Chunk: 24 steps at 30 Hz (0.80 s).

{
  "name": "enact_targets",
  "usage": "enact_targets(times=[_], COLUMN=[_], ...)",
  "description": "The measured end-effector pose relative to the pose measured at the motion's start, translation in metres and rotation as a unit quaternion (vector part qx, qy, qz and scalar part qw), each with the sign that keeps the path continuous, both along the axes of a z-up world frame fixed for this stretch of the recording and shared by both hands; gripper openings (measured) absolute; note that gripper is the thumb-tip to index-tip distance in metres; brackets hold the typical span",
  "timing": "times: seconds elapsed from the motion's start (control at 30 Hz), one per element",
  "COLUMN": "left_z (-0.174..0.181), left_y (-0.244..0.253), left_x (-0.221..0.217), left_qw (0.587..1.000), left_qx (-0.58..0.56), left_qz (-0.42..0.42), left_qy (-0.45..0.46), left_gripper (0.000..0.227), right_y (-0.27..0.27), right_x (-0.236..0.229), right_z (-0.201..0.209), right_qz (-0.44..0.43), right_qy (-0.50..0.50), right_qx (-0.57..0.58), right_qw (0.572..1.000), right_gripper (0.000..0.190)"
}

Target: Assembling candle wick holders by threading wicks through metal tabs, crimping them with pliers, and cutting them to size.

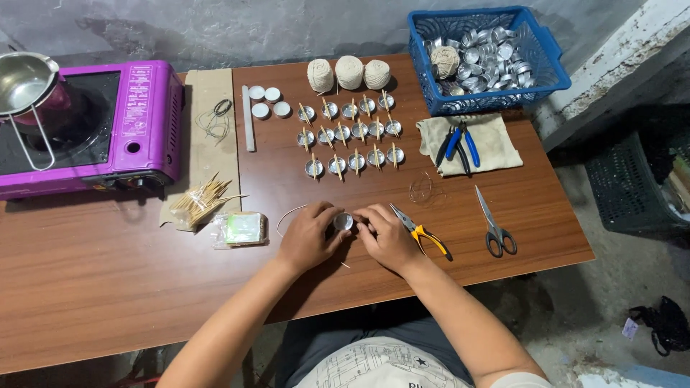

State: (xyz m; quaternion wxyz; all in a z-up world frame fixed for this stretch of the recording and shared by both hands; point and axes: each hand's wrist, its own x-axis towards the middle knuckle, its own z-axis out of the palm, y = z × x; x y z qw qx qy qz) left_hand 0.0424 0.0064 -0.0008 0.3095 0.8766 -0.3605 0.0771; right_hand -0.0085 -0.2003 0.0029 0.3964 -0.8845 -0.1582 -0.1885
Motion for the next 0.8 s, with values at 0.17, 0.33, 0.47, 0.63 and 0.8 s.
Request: enact_targets(times=[0.17,0.33,0.47,0.63,0.8], left_z=[-0.023,-0.02,-0.025,-0.012,-0.008], left_y=[0.003,0.004,0.002,0.003,0.007], left_x=[0.003,0.01,0.012,0.012,0.02], left_qw=[0.989,0.968,0.951,0.96,0.994], left_qx=[-0.024,0.016,0.051,0.053,0.089], left_qz=[0.086,0.151,0.193,0.185,0.043], left_qy=[-0.114,-0.201,-0.234,-0.203,-0.051], left_gripper=[0.044,0.042,0.047,0.064,0.047], right_y=[0.0,0.003,0.001,0.001,-0.002], right_x=[0.002,-0.002,-0.001,-0.001,0.002], right_z=[-0.004,0.009,0.004,0.004,-0.004], right_qz=[0.008,0.031,0.038,0.039,0.039], right_qy=[0.003,0.02,0.017,0.021,0.017], right_qx=[-0.007,-0.033,-0.065,-0.063,-0.071], right_qw=[1.0,0.999,0.997,0.997,0.997], right_gripper=[0.02,0.014,0.013,0.011,0.012])
